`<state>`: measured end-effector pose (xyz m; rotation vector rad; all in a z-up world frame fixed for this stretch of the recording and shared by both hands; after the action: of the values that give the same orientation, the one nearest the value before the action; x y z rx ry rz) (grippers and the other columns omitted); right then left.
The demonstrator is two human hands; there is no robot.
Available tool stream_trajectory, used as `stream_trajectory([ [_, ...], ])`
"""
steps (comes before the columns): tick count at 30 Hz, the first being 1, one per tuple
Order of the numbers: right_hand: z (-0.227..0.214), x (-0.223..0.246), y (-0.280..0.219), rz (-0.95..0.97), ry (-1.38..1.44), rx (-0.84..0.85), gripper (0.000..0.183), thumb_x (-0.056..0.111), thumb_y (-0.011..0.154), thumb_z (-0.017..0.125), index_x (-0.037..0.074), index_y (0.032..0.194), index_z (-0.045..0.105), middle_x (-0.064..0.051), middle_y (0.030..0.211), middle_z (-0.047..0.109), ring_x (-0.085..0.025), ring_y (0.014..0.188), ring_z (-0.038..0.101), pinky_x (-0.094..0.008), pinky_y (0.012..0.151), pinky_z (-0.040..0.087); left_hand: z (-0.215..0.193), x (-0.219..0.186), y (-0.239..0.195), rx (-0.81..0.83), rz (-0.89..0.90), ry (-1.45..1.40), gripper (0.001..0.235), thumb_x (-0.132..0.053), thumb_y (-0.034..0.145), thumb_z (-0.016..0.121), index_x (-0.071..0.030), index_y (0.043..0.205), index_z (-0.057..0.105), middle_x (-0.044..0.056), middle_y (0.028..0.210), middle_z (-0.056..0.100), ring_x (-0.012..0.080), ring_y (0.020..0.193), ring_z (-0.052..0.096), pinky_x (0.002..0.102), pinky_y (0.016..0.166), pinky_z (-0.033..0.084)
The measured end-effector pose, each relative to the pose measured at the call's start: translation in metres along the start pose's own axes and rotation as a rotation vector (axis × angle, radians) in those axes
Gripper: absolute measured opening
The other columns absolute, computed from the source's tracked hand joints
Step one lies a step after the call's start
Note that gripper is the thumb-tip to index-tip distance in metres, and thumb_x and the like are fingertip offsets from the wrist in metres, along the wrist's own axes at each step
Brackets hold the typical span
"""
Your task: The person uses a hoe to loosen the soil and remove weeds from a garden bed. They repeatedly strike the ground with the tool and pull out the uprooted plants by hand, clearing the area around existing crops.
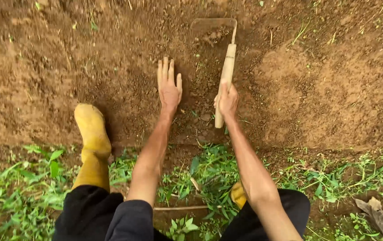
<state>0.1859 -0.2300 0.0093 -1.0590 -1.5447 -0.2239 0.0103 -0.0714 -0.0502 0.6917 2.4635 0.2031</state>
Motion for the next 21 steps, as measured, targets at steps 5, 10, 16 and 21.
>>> stream_trajectory([
  [5,-0.029,0.008,-0.03,0.038,0.069,-0.003,0.028,0.029,0.11,0.042,0.008,0.1,0.056,-0.004,0.056,0.06,-0.013,0.041,0.059,-0.023,0.035,0.049,-0.026,-0.049,-0.064,0.196,-0.046,-0.106,0.048,-0.018,0.108,0.053,-0.007,0.154,0.045,0.011,0.169,0.029,0.0294,0.154,0.032,0.042,0.128,0.028],
  [10,-0.04,0.046,-0.004,-0.119,0.108,-0.108,0.028,0.029,0.112,0.036,0.01,0.102,0.053,0.0,0.055,0.058,-0.01,0.042,0.06,-0.021,0.037,0.052,-0.009,-0.067,-0.115,0.4,-0.13,-0.162,0.052,-0.027,0.108,0.052,0.002,0.151,0.045,0.017,0.169,0.025,0.0339,0.152,0.033,0.043,0.127,0.031],
  [16,-0.038,-0.015,-0.044,0.139,-0.104,0.013,0.032,0.033,0.111,0.041,0.007,0.099,0.055,-0.006,0.058,0.062,-0.014,0.043,0.061,-0.024,0.038,0.052,-0.005,-0.065,-0.131,0.32,-0.04,-0.181,0.06,-0.031,0.105,0.056,0.004,0.153,0.042,0.018,0.169,0.025,0.0381,0.152,0.033,0.043,0.121,0.04],
  [21,-0.035,0.053,-0.012,0.026,0.117,-0.071,0.031,0.032,0.112,0.035,0.009,0.106,0.055,0.001,0.06,0.059,-0.01,0.045,0.061,-0.02,0.037,0.051,-0.018,-0.067,-0.131,0.328,0.053,-0.136,0.059,-0.028,0.102,0.061,0.005,0.149,0.046,0.02,0.168,0.029,0.0393,0.15,0.036,0.043,0.118,0.045],
])
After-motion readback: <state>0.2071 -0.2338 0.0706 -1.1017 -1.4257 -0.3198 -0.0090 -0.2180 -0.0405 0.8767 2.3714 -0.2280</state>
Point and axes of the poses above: each hand's wrist, its own y-axis towards the middle knuckle, its own z-axis out of the palm, x = y × z, the point moved 5 cm from there along y, towards the middle knuckle
